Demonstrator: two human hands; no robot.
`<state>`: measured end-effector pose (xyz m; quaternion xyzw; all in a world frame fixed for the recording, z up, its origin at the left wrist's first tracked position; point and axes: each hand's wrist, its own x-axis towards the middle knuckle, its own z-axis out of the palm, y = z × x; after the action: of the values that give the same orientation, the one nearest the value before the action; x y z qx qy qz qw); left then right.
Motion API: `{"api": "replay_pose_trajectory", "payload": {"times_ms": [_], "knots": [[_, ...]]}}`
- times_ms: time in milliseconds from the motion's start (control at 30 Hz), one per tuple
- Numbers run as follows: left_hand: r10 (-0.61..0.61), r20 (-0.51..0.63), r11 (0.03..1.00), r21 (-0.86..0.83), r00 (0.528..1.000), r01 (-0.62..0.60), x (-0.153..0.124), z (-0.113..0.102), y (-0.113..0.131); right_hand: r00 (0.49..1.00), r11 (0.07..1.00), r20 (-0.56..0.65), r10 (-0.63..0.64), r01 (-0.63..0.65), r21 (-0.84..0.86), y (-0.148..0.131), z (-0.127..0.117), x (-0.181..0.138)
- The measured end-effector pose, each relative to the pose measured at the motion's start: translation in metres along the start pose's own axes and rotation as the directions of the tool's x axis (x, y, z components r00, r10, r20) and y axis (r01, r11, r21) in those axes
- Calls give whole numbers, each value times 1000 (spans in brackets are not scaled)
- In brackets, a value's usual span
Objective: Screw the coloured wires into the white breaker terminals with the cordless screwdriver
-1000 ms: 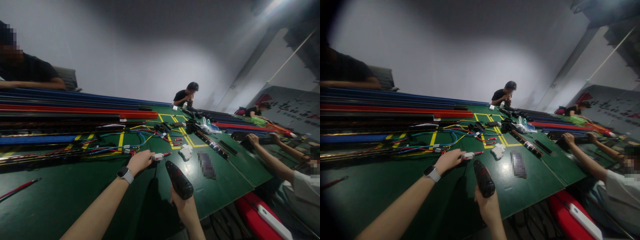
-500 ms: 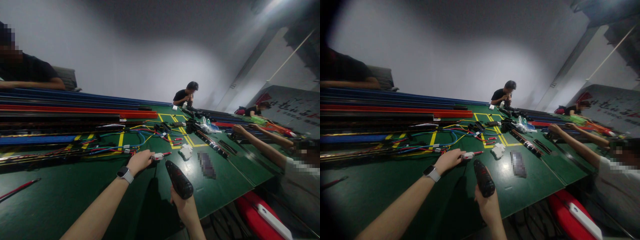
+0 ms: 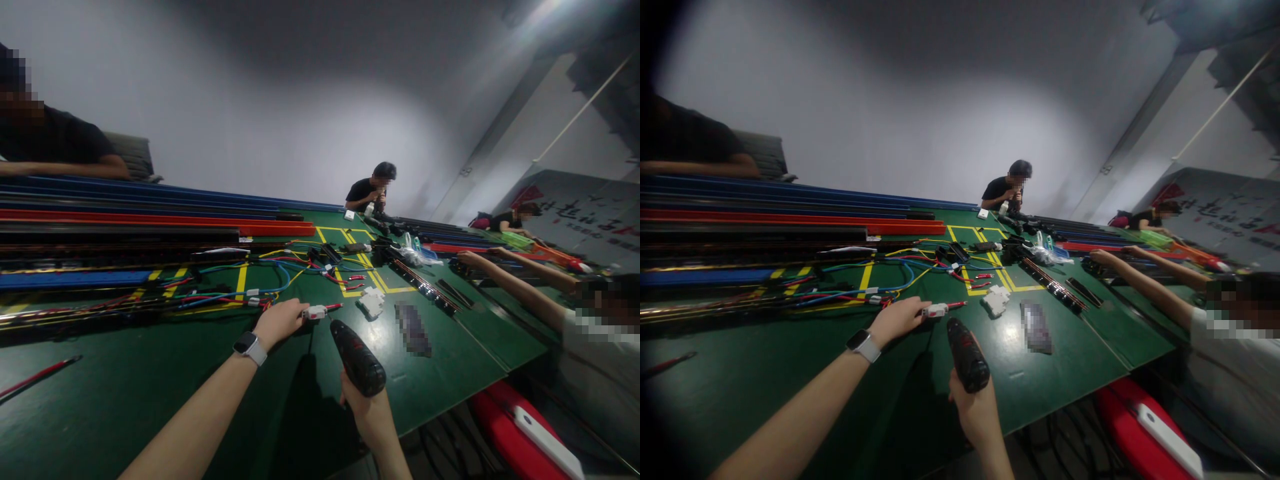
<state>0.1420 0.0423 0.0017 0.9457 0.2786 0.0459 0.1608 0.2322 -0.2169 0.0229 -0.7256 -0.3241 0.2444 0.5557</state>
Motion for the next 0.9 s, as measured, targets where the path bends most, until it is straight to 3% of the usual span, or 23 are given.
{"api": "replay_pose_trajectory", "payload": {"times_ms": [900], "knots": [[-5, 20, 1000, -11, 1000, 5, -1, -3, 1, 1000, 1000, -1, -12, 12, -7, -7, 1, -1]]}}
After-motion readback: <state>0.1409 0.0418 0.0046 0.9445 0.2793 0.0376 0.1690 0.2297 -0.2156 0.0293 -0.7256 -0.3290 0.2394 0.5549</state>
